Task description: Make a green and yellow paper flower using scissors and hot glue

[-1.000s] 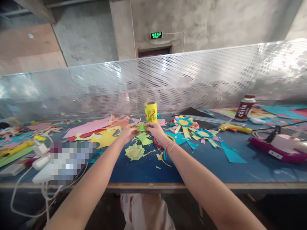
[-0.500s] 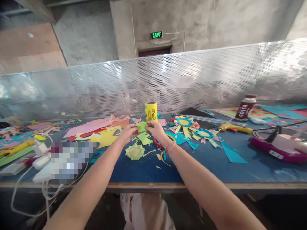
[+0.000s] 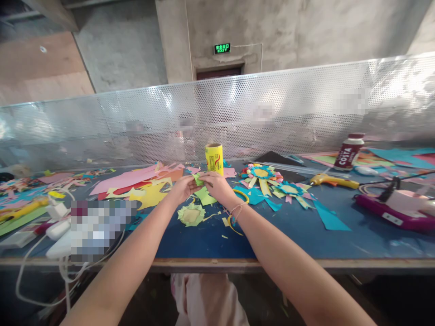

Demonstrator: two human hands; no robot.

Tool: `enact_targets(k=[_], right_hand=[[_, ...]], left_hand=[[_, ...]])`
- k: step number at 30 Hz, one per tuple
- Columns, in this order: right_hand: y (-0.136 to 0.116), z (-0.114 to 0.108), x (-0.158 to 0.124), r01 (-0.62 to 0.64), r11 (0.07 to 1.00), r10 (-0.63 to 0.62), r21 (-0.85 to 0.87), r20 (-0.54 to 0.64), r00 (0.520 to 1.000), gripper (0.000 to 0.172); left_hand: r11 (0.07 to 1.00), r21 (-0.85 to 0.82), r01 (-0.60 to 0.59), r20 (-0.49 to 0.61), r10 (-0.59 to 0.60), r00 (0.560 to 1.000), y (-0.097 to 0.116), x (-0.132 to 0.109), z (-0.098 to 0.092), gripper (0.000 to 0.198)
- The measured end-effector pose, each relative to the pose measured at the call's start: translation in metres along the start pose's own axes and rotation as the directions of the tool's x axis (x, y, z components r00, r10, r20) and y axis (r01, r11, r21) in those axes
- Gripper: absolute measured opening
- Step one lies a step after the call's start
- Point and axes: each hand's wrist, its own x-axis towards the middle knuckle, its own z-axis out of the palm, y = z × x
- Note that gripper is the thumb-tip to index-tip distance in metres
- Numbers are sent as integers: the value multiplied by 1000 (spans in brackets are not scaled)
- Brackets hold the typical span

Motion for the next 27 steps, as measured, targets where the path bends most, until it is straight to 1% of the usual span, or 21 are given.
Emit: enact_targets(k=[5,7,10,12,14,16,18,21,27], right_hand=[[2,1,-1,33,997,-32,-71,14,999,33],[2,1,-1,36,998,-35,-60,9,999,33],[0,2,-1,4,1000,-4,8,-3,1000,32],[-2,2,0,-70,993,72,92,-24,997,30],[-3,2,0,-192,959,202,207,-32,979,26],[-4,2,1,-318,900,338,299,-16,941,21],[-4,2,2,-412,849,436,332,2,900,18],[-5,1,3,-473,818,496,326,17,868,10],[-4,1,4,-500,794,527,347,17,849,4]], left_hand=[[996,-63,61,-3,-61,998,4,1,0,18],[998,-54,31,7,-31,999,4,0,0,18],[998,-10,-64,23,64,998,1,0,0,9],[995,23,-100,19,100,995,0,1,0,9],[991,57,-119,13,118,993,-1,2,-1,12],[985,100,-138,18,136,990,-2,3,-2,13],[977,146,-158,34,154,987,-3,4,-3,15],[968,190,-164,54,157,986,-5,4,-3,18],[955,235,-183,33,181,983,-6,4,-3,22]])
